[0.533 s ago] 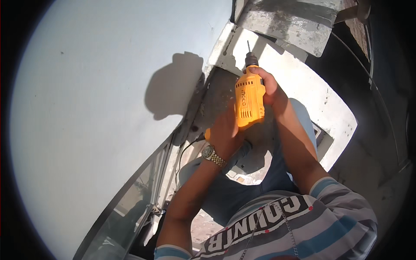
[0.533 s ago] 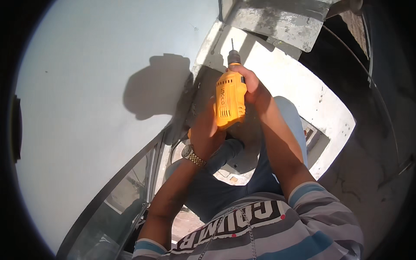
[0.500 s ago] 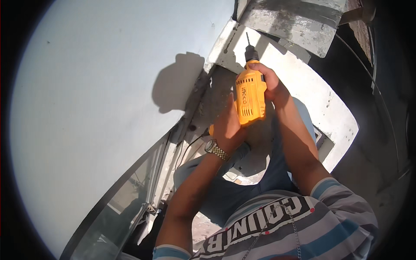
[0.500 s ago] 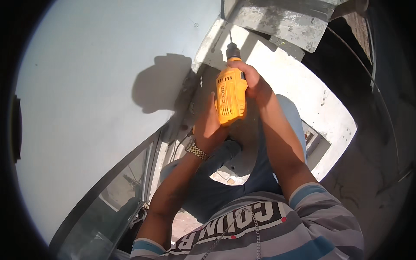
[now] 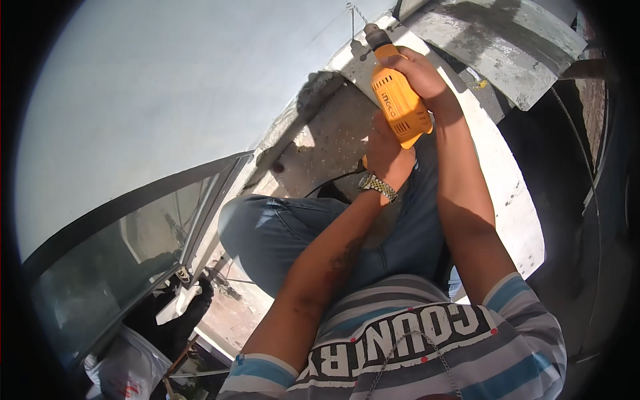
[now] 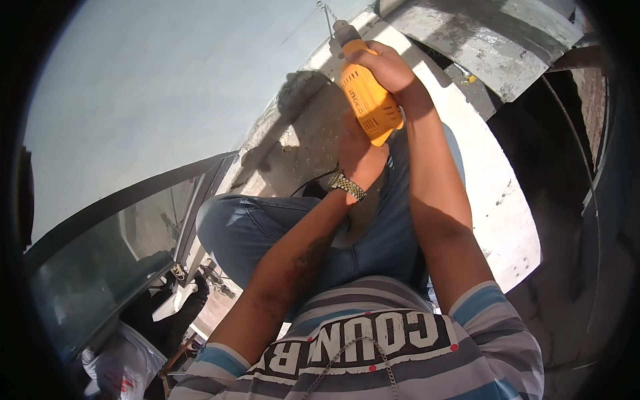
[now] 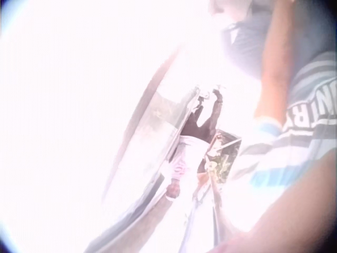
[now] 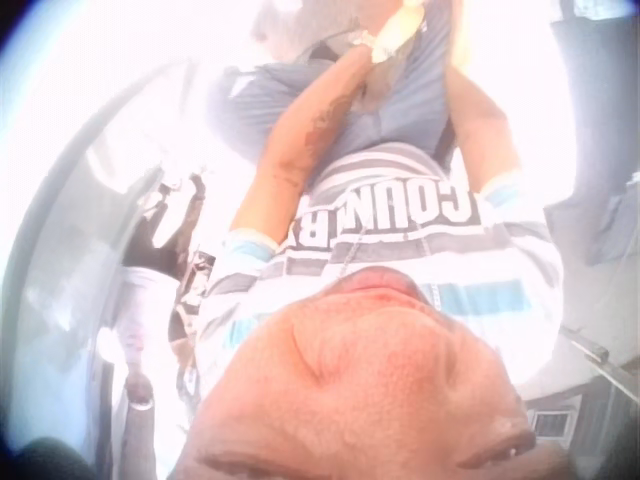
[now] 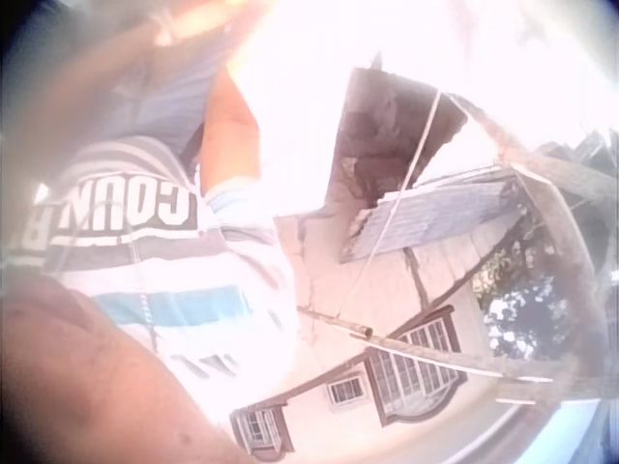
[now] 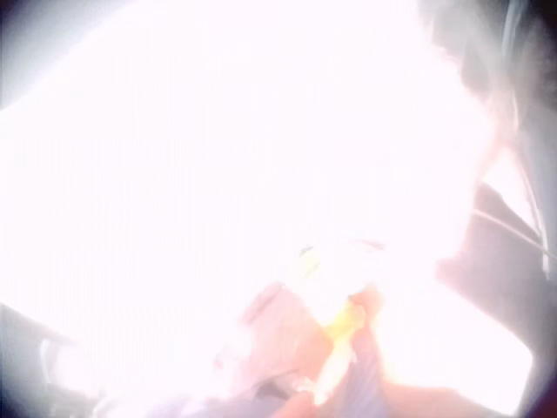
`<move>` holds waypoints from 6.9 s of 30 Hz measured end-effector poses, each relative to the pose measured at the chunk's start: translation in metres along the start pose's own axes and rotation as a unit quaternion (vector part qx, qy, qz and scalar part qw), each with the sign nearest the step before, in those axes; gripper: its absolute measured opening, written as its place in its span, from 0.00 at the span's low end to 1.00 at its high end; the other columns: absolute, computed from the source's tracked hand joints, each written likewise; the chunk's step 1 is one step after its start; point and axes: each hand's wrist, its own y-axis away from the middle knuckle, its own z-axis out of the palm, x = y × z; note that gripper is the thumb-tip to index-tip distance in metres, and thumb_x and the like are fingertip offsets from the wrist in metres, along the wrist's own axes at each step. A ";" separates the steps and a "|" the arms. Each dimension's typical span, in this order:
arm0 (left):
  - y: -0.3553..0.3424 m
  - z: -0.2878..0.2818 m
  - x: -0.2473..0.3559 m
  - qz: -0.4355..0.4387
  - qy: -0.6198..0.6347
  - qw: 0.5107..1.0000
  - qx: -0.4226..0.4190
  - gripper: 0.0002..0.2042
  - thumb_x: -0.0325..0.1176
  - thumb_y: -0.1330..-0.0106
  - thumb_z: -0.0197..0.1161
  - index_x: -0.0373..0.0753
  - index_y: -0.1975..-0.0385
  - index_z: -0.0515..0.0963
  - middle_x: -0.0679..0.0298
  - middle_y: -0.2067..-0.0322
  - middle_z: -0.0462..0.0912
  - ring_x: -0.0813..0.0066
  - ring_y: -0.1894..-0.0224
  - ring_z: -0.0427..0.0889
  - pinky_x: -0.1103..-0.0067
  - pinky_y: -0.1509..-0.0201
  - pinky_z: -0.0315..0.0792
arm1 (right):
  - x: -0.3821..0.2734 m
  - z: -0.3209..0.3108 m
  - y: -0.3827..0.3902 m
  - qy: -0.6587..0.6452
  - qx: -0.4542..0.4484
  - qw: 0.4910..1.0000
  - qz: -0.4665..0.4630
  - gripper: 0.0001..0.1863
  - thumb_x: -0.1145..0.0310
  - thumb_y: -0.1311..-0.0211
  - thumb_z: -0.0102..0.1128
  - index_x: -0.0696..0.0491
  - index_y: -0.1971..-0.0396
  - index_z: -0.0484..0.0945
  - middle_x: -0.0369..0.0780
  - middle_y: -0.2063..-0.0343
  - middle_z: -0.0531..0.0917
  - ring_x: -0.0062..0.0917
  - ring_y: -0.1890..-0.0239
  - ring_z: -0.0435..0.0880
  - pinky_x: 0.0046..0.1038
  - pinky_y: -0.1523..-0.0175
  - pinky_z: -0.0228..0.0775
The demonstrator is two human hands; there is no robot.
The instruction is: Drilling holes into a white wall panel using a power drill.
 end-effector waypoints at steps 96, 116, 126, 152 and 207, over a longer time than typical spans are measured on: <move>-0.027 -0.116 0.059 0.206 -0.191 0.869 -0.407 0.16 0.41 0.34 0.66 0.36 0.58 0.75 0.52 0.70 0.85 0.49 0.63 0.86 0.59 0.59 0.79 | 0.055 -0.032 0.009 -0.101 0.188 0.974 0.077 0.29 0.47 0.38 0.61 0.57 0.49 0.80 0.43 0.67 0.87 0.25 0.79 0.80 0.28 0.72 0.74; -0.029 -0.112 0.056 0.215 -0.187 0.868 -0.407 0.15 0.42 0.35 0.66 0.37 0.60 0.75 0.52 0.72 0.84 0.49 0.64 0.86 0.58 0.60 0.78 | 0.058 -0.031 0.000 -0.098 0.186 0.977 0.035 0.26 0.50 0.37 0.62 0.57 0.50 0.80 0.43 0.68 0.86 0.25 0.79 0.80 0.27 0.73 0.74; -0.029 -0.110 0.054 0.211 -0.190 0.868 -0.407 0.15 0.43 0.35 0.66 0.37 0.60 0.75 0.52 0.72 0.84 0.48 0.64 0.86 0.58 0.60 0.78 | 0.063 -0.035 -0.004 -0.094 0.188 0.977 0.036 0.28 0.50 0.37 0.62 0.58 0.48 0.79 0.44 0.67 0.86 0.25 0.78 0.81 0.27 0.71 0.75; -0.024 -0.091 0.051 0.243 -0.204 0.849 -0.423 0.15 0.44 0.36 0.68 0.36 0.63 0.81 0.54 0.74 0.85 0.51 0.67 0.87 0.61 0.61 0.79 | 0.051 -0.043 0.043 -0.215 0.142 0.963 0.080 0.33 0.45 0.35 0.60 0.62 0.45 0.76 0.51 0.63 0.85 0.32 0.73 0.85 0.33 0.67 0.81; -0.026 -0.108 0.028 0.265 -0.136 0.883 -0.361 0.17 0.42 0.38 0.69 0.36 0.60 0.75 0.53 0.78 0.82 0.47 0.71 0.85 0.58 0.67 0.77 | 0.041 -0.026 0.006 -0.089 0.213 0.972 -0.038 0.24 0.55 0.36 0.66 0.61 0.50 0.81 0.42 0.67 0.86 0.23 0.73 0.85 0.24 0.76 0.77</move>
